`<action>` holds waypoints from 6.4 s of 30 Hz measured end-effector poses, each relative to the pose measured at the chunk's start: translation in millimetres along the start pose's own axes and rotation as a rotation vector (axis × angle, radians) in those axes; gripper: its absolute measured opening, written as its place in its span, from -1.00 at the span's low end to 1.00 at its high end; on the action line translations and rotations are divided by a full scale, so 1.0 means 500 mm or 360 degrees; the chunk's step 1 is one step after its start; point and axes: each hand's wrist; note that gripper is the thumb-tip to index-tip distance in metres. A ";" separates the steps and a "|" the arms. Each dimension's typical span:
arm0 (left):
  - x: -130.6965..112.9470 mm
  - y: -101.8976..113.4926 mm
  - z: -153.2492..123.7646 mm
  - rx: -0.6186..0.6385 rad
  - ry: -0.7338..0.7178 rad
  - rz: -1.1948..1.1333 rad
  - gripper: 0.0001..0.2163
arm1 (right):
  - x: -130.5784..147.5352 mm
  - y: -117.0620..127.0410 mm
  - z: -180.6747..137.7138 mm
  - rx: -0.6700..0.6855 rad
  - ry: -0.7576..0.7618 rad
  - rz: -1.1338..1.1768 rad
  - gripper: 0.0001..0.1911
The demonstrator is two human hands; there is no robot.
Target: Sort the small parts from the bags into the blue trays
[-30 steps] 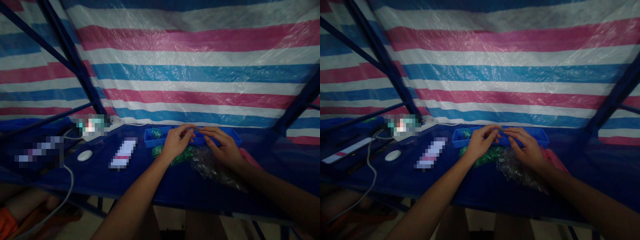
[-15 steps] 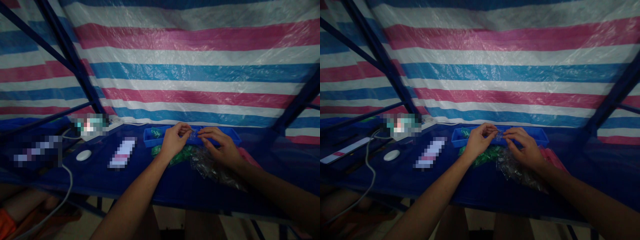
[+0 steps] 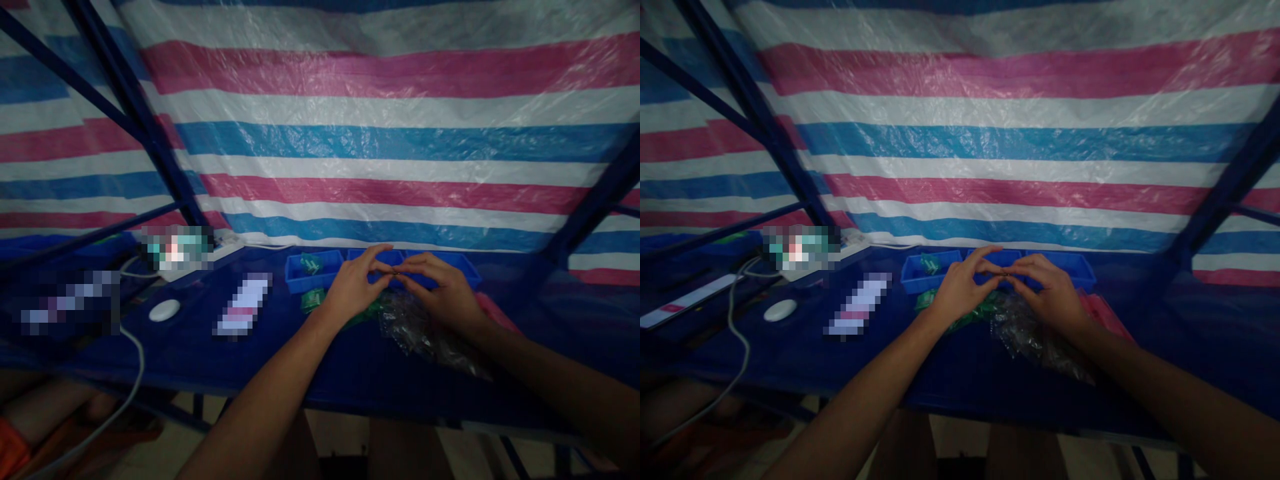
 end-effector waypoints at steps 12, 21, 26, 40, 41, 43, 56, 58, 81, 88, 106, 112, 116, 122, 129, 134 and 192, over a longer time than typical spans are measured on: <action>-0.004 0.011 0.001 -0.0176 -0.0124 0.0203 -0.75 | 0.012 0.007 0.004 -0.0099 0.0025 -0.0062 -0.87; -0.012 0.006 0.009 -0.0171 0.0030 -0.0100 -0.84 | 0.000 -0.002 0.000 -0.0033 0.0048 -0.0053 -0.84; 0.009 0.003 0.012 -0.0256 0.0070 -0.0026 -0.91 | 0.002 0.000 0.002 -0.0049 -0.0008 -0.0040 -0.83; 0.004 0.002 0.010 -0.0325 0.0126 -0.0303 -0.89 | 0.007 -0.008 -0.002 0.0300 -0.0043 0.0119 -0.79; 0.003 0.002 0.010 -0.0328 0.0128 -0.0326 -0.90 | 0.008 -0.008 -0.002 0.0290 -0.0057 0.0131 -0.79; 0.000 0.002 0.011 -0.0345 0.0133 -0.0346 -0.89 | 0.012 -0.005 -0.001 0.0247 -0.0082 0.0139 -0.80; 0.008 0.008 -0.001 0.0047 -0.0061 0.0510 -0.86 | -0.019 -0.004 0.001 0.0067 -0.0103 -0.0293 -0.29; 0.009 0.005 -0.005 0.0259 -0.0161 0.0552 -0.83 | -0.033 -0.007 -0.006 0.0220 -0.0068 -0.0338 -0.46; 0.028 0.001 -0.008 0.0715 -0.0164 0.0201 -0.85 | -0.022 -0.008 -0.004 0.0266 0.0022 -0.0257 -0.79; 0.003 0.000 -0.003 0.0627 -0.0420 0.0250 -0.75 | -0.004 -0.001 -0.001 0.0240 -0.0067 -0.0151 -0.76; -0.001 -0.010 -0.005 0.0626 -0.0347 0.0272 -0.76 | 0.027 0.008 0.006 0.0177 -0.0050 -0.0034 -0.64; 0.001 -0.010 -0.004 0.0694 -0.0337 0.0300 -0.79 | 0.028 0.009 0.006 0.0194 -0.0061 -0.0021 -0.64; 0.001 -0.008 -0.004 0.0543 -0.0222 0.0343 -0.80 | 0.027 0.010 0.005 0.0183 -0.0051 -0.0007 -0.66; -0.006 0.002 0.004 0.0166 -0.0022 0.0208 -0.84 | 0.029 0.012 0.009 0.0169 -0.0076 0.0005 -0.67; 0.005 0.000 0.010 -0.0027 0.0143 -0.0200 -0.76 | 0.012 -0.002 0.001 0.0087 -0.0355 0.0224 -0.67; 0.003 -0.003 0.008 0.0015 0.0177 -0.0400 -0.74 | -0.008 -0.010 -0.006 0.0022 -0.0575 0.0592 -0.64; 0.017 -0.016 0.011 -0.0120 0.0426 -0.0612 -0.83 | 0.007 0.001 0.009 -0.0064 -0.0101 0.0035 -0.86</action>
Point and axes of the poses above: each hand's wrist, its own z-axis towards the middle knuckle, its own y-axis out of the back of the hand, x = y × z, and after that the axes turned 10 degrees about z, right-handed
